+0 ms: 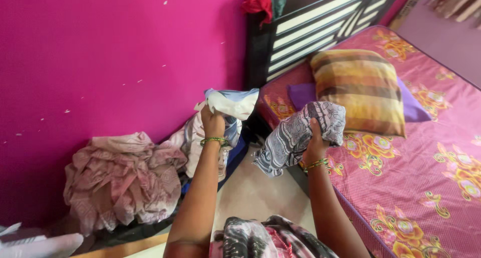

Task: The person places a purple pillow and a striped pillow on a bed, then picks up a floral pillowcase from a pile of linens. The person inserts the striped pillow into the floral pillowcase, adjusts the fabric, and smooths the finished pillow on the bed.

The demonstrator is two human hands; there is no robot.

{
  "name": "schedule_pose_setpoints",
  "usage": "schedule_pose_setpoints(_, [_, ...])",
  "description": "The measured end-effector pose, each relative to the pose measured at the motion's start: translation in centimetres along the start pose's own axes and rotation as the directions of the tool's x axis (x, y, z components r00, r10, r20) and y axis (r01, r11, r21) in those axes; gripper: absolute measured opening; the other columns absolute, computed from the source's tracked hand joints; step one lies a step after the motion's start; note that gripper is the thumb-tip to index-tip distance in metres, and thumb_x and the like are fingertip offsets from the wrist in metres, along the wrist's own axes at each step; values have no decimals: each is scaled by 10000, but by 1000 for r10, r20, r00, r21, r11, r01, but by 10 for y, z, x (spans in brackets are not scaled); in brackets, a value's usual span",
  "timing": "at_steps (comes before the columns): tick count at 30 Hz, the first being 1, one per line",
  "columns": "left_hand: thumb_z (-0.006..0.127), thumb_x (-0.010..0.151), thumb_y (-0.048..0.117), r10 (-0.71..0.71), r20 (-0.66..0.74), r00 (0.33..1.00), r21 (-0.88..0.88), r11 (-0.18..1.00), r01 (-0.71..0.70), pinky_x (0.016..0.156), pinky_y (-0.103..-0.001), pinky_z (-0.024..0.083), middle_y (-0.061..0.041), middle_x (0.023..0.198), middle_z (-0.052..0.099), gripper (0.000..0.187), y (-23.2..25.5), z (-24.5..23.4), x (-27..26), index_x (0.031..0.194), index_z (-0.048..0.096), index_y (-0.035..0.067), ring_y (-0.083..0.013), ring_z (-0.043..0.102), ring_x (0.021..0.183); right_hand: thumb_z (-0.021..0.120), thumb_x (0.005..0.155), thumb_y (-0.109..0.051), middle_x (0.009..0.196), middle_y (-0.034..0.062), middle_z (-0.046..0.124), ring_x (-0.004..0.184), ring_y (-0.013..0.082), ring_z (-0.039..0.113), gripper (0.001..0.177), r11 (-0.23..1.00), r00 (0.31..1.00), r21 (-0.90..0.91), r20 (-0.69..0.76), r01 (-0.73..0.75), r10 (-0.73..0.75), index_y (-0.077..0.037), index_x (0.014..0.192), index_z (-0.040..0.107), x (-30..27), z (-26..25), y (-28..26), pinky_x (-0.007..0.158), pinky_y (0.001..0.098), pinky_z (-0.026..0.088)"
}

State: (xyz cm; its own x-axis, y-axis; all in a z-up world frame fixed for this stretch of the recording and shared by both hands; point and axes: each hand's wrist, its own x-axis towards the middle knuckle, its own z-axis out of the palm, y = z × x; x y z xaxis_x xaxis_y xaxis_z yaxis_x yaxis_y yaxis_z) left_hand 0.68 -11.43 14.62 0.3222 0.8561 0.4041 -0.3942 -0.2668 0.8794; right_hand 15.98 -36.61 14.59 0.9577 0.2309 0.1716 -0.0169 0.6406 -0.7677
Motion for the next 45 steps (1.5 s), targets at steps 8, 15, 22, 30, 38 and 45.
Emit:
schedule_pose_setpoints(8, [548, 995, 105, -73, 124, 990, -209, 973, 98, 821, -274, 530, -37, 1058, 703, 231, -3, 135, -64, 1171, 626, -23, -127, 651, 962, 720, 950, -101, 1199, 22, 673, 1085, 163, 654, 371, 989, 985, 66, -124, 129, -120, -64, 1303, 614, 26, -124, -98, 947, 342, 560])
schedule_pose_setpoints(15, [517, 960, 24, -55, 304, 951, -294, 944, 149, 723, -296, 508, -72, 950, 696, 193, 13, 289, -133, 1088, 652, -27, -157, 633, 823, 709, 967, -124, 1199, 15, 672, 1087, 157, 662, 332, 978, 965, 49, -177, 203, -191, -85, 1287, 625, 65, -246, -218, 935, 358, 570])
schedule_pose_setpoints(22, [570, 948, 47, -51, 356, 933, -301, 939, 166, 805, -300, 523, -35, 1035, 682, 177, 35, 417, -199, 1105, 640, 6, -128, 629, 930, 715, 960, -143, 1254, 10, 663, 1137, 177, 671, 408, 952, 927, 101, -281, 288, -250, -121, 1347, 591, 94, -326, -315, 967, 374, 589])
schedule_pose_setpoints(30, [611, 969, 76, 162, 567, 808, -339, 940, 50, 761, -307, 530, -24, 994, 653, 117, 29, 557, -205, 1063, 624, 6, -114, 603, 901, 735, 929, -183, 1265, 31, 661, 1138, 207, 675, 460, 939, 875, 50, -380, 342, -298, -118, 1356, 577, 135, -378, -362, 993, 405, 593])
schedule_pose_setpoints(38, [570, 972, 30, 242, 716, 655, -503, 830, 242, 819, -262, 533, 18, 989, 654, 194, -18, 731, -160, 1165, 579, 45, -76, 613, 916, 721, 988, -151, 1277, 39, 654, 1146, 193, 658, 427, 907, 821, -85, -396, 412, -410, -78, 1379, 567, 230, -412, -366, 982, 372, 572])
schedule_pose_setpoints(45, [594, 1066, 32, 288, 724, 627, -525, 820, 230, 909, -264, 519, -6, 1078, 649, 163, -60, 781, -104, 1227, 610, 5, -82, 592, 999, 736, 967, -86, 1307, 47, 652, 1167, 194, 662, 455, 848, 713, -222, -464, 482, -526, -69, 1385, 557, 313, -434, -389, 1015, 369, 576])
